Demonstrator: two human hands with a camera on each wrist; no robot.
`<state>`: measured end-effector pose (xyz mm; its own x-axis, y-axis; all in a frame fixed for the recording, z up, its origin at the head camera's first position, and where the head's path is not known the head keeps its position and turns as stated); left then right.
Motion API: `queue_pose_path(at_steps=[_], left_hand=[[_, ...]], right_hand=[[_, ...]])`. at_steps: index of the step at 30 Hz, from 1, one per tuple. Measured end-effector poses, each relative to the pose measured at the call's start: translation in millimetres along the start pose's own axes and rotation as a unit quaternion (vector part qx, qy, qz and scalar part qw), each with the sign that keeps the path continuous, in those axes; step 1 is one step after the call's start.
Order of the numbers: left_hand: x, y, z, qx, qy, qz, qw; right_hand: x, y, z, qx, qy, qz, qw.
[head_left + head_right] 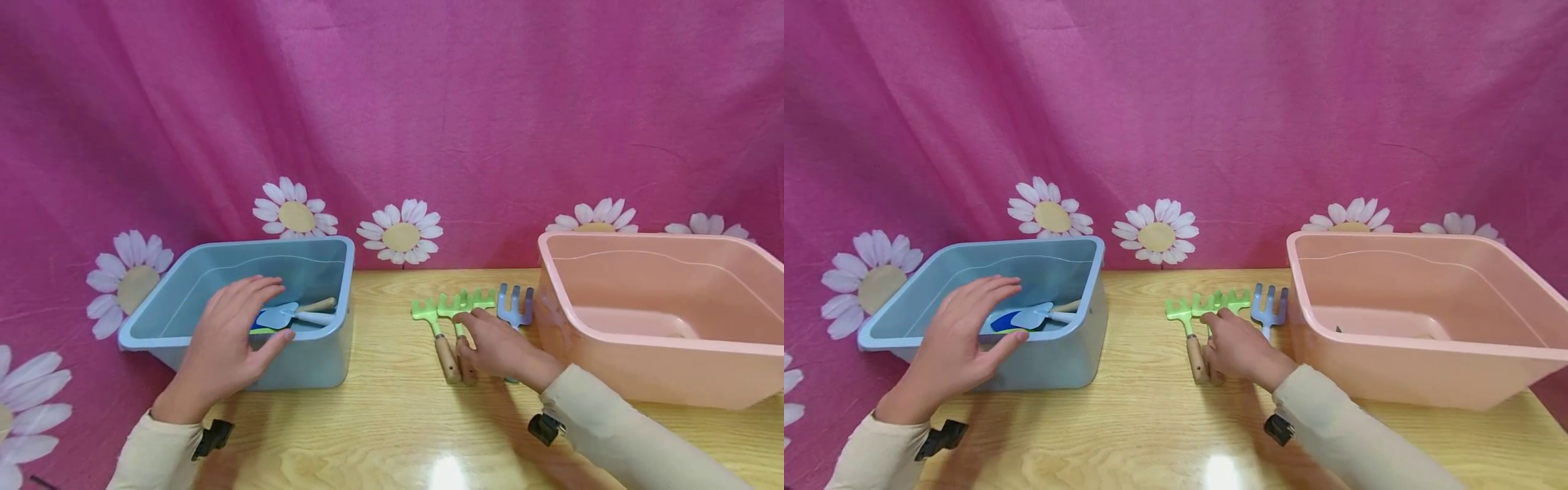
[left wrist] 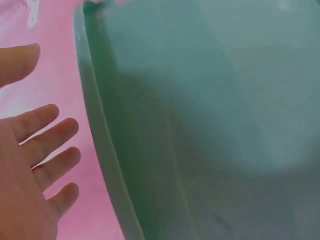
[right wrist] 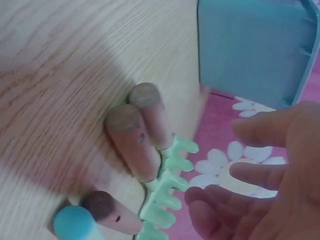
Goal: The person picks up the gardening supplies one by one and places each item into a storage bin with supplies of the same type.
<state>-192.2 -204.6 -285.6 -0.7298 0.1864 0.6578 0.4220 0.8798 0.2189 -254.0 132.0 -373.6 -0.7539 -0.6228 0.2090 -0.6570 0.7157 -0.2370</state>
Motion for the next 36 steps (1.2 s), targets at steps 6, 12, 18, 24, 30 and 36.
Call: queue_pose_path(at_steps=[6, 12, 18, 24, 30, 36], left_hand=[[14.5, 32.0, 21.4, -0.014, -0.04, 0.03, 0.9986], [27.7, 71.4, 48.6, -0.006, -0.079, 0.042, 0.996], [44.2, 109.5, 77.6, -0.013, -0.108, 0.058, 0.9924], [48.3, 127.5, 105.5, -0.061, -0.132, 0.055, 0.9879], [50.5, 141.8, 133.9, -0.076, -0.167, 0.052, 0.9816], [49.5, 151.2, 163.9, -0.031, -0.206, 0.07, 0.9756]], right_hand=[[-3.7, -11, -15, -0.011, 0.019, -0.024, 0.9995], [-12.8, -20, -33, -0.037, 0.049, -0.062, 0.9962], [-19.6, -24, -49, -0.05, 0.088, -0.069, 0.9925], [-27.5, -31, -63, -0.063, 0.113, -0.09, 0.9875], [-42.3, -33, -90, -0.066, 0.139, -0.112, 0.9818], [-57.5, -29, -116, -0.073, 0.176, -0.143, 0.9712]])
Point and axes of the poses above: each hand's wrist, its own x-axis towards the middle knuckle, its own z-axis out of the palm, y = z × x, the point moved 6 cm from there along x, towards the middle knuckle, and after that the axes turned 14 degrees about -z, right-handed, at the moved point
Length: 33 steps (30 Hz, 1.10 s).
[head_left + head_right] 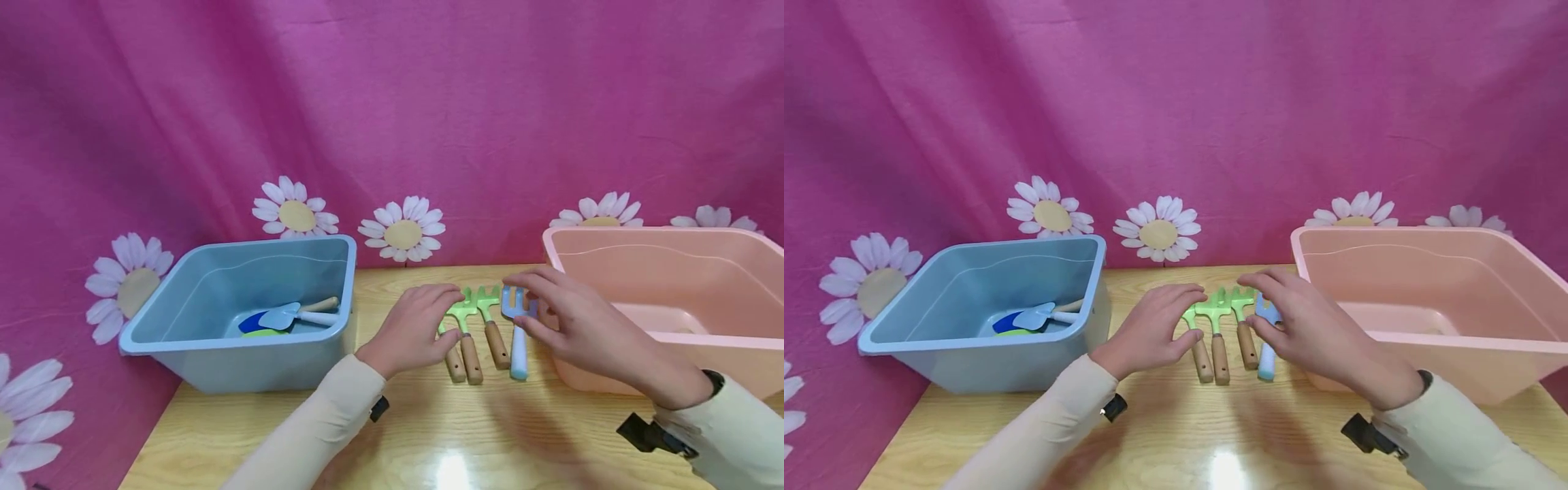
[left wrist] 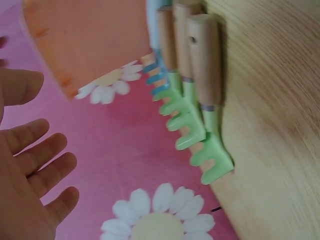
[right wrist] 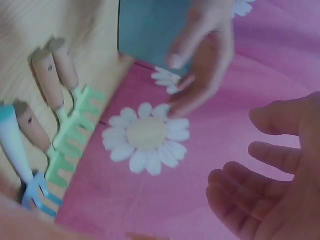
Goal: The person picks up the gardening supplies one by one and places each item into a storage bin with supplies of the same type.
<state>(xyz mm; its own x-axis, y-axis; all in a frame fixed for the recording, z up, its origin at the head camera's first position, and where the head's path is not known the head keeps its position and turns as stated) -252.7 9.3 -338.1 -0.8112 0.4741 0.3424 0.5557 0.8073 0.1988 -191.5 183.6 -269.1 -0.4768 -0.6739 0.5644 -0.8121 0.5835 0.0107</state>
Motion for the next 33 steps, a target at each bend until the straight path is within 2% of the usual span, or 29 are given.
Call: queue_pose_path(at_steps=[3, 8, 13, 16, 21, 28, 33], left_hand=[[7.9, 3.2, 11.0, 0.027, -0.008, 0.002, 0.9996], [20.9, 11.3, 27.6, 0.065, -0.029, 0.006, 0.9975], [29.8, 19.1, 42.3, 0.077, -0.061, 0.003, 0.9952], [34.9, 21.0, 50.0, 0.08, -0.072, -0.002, 0.9942], [41.4, 20.3, 57.6, 0.069, -0.071, -0.014, 0.995], [49.1, 29.8, 66.3, -0.017, -0.066, -0.029, 0.9973], [53.7, 42.4, 73.3, -0.013, -0.068, -0.016, 0.9975]], right_hand=[[-6.4, 3, -11, -0.021, 0.019, -0.015, 0.9995], [-20.0, 11, -19, -0.043, 0.028, -0.021, 0.9984], [-30.6, 18, -27, -0.058, 0.045, -0.032, 0.9968], [-39.4, 25, -32, -0.06, 0.054, -0.023, 0.9964], [-60.6, 40, -41, -0.051, 0.069, -0.01, 0.9962], [-99.9, 57, -55, -0.048, 0.092, 0.045, 0.9936], [-118.4, 64, -63, -0.053, 0.094, 0.074, 0.9914]])
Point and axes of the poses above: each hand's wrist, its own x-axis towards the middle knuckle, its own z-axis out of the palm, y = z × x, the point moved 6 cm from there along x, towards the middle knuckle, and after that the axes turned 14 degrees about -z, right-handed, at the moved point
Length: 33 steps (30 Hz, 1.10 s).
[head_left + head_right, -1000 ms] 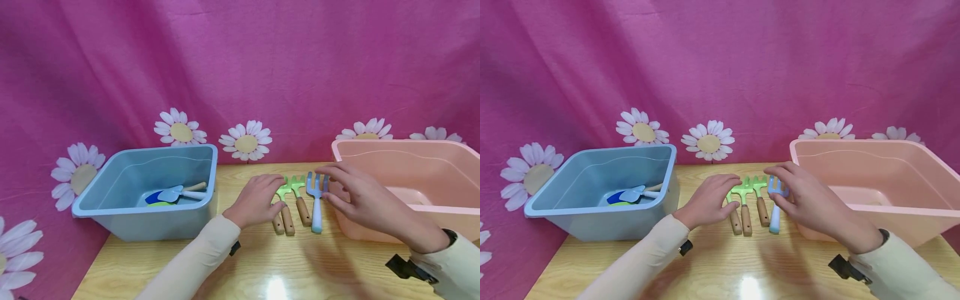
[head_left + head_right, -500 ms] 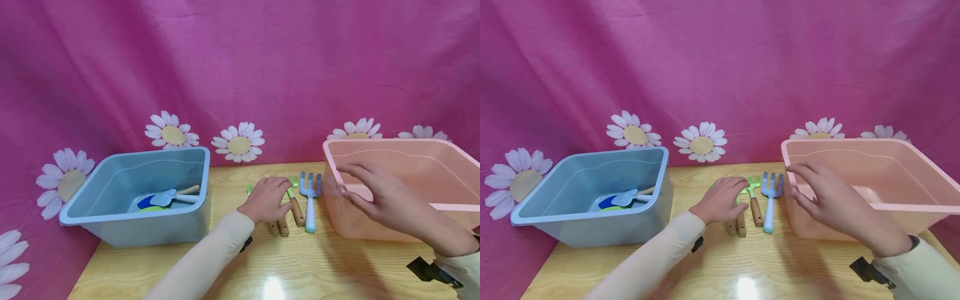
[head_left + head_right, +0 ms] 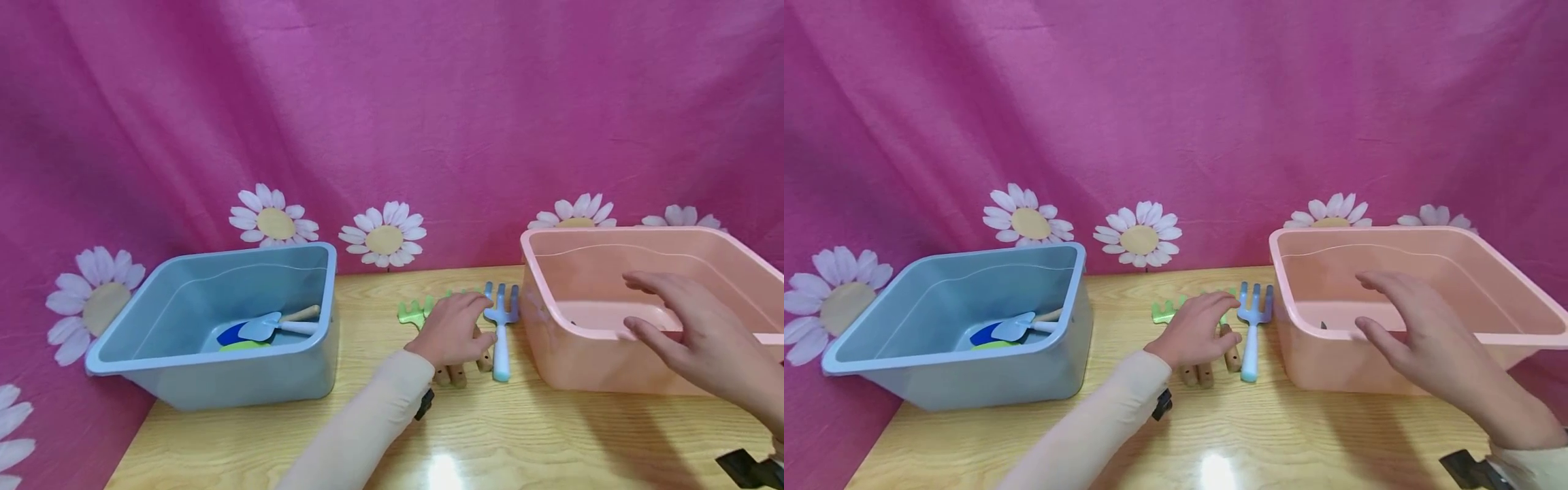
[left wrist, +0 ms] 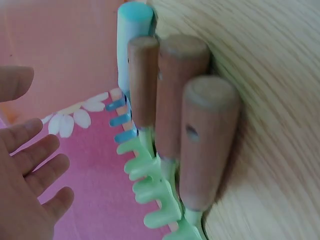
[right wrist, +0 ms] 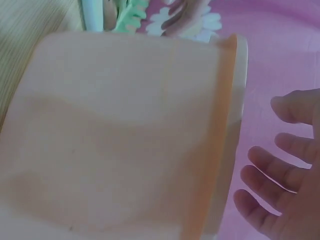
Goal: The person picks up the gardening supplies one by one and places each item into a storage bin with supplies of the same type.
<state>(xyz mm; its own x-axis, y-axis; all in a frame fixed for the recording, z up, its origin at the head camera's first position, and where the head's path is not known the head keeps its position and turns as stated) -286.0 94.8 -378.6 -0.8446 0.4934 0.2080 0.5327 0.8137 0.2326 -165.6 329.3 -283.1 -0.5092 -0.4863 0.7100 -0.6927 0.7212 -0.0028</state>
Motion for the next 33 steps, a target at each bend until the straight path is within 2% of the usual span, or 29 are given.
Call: queue_pose_path(at_steps=[4, 10, 16, 20, 24, 28, 33], left_hand=[[0.6, 2.4, 3.4, 0.005, -0.004, -0.003, 1.0], [0.9, 2.7, 9.8, 0.018, -0.015, -0.013, 0.9996], [2.0, 1.0, 12.4, 0.027, -0.018, -0.019, 0.9993], [1.7, -1.5, 13.9, 0.033, -0.021, -0.017, 0.9991], [0.1, -6.3, 15.1, 0.03, -0.032, -0.023, 0.9988], [0.5, -9.4, 16.4, 0.028, -0.03, -0.027, 0.9988], [4.2, -6.6, 20.1, 0.027, -0.03, -0.018, 0.999]], right_hand=[[-7.3, 8, 1, 0.005, -0.007, 0.021, 0.9997], [-18.6, 22, 5, 0.003, 0.005, 0.02, 0.9998], [-34.9, 33, 13, 0.002, 0.01, 0.053, 0.9986], [-39.3, 33, 17, -0.045, -0.011, 0.078, 0.9959], [-42.7, 35, 17, -0.09, -0.055, 0.119, 0.9874], [-51.4, 41, 17, -0.089, -0.094, 0.151, 0.9801], [-59.5, 47, 14, -0.078, -0.084, 0.153, 0.9816]])
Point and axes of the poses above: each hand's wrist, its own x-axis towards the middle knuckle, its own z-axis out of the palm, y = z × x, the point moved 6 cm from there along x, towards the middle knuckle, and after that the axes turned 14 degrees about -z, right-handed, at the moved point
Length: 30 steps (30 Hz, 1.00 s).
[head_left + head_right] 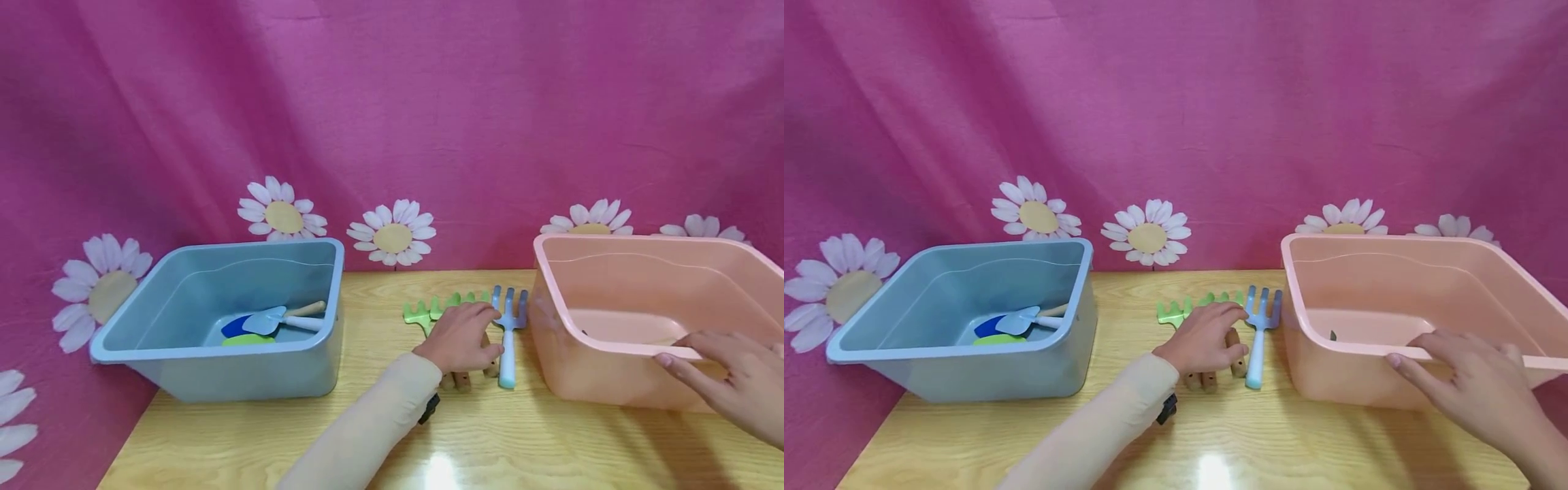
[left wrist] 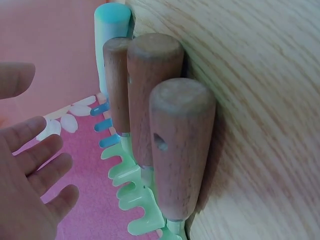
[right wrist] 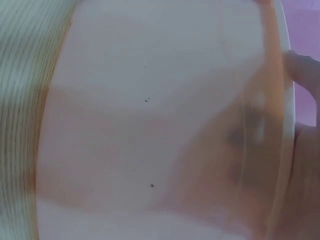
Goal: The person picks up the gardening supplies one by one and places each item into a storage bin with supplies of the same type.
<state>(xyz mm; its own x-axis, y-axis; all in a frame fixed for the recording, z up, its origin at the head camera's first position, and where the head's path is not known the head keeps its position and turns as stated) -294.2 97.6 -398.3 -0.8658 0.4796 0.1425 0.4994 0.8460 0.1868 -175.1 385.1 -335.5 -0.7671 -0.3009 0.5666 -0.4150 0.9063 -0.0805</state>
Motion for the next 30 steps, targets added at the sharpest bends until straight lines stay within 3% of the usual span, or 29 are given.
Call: queue_pose_path(at_steps=[9, 18, 24, 30], left_hand=[[-2.2, 0.4, 0.8, 0.002, -0.013, -0.004, 0.9999], [-7.6, -7.4, -3.0, 0.011, -0.016, 0.0, 0.9998], [-7.2, -14.6, -2.4, 0.046, -0.01, 0.002, 0.9989], [-8.3, -32.0, 2.0, 0.072, -0.009, -0.037, 0.9967]], right_hand=[[-4.1, 3, 3, -0.006, -0.022, 0.021, 0.9995], [-3.9, -5, 0, -0.007, -0.008, 0.013, 0.9999], [-5.2, -6, -3, -0.009, 0.018, -0.005, 0.9998], [-6.6, -6, -5, -0.018, 0.021, -0.019, 0.9994]])
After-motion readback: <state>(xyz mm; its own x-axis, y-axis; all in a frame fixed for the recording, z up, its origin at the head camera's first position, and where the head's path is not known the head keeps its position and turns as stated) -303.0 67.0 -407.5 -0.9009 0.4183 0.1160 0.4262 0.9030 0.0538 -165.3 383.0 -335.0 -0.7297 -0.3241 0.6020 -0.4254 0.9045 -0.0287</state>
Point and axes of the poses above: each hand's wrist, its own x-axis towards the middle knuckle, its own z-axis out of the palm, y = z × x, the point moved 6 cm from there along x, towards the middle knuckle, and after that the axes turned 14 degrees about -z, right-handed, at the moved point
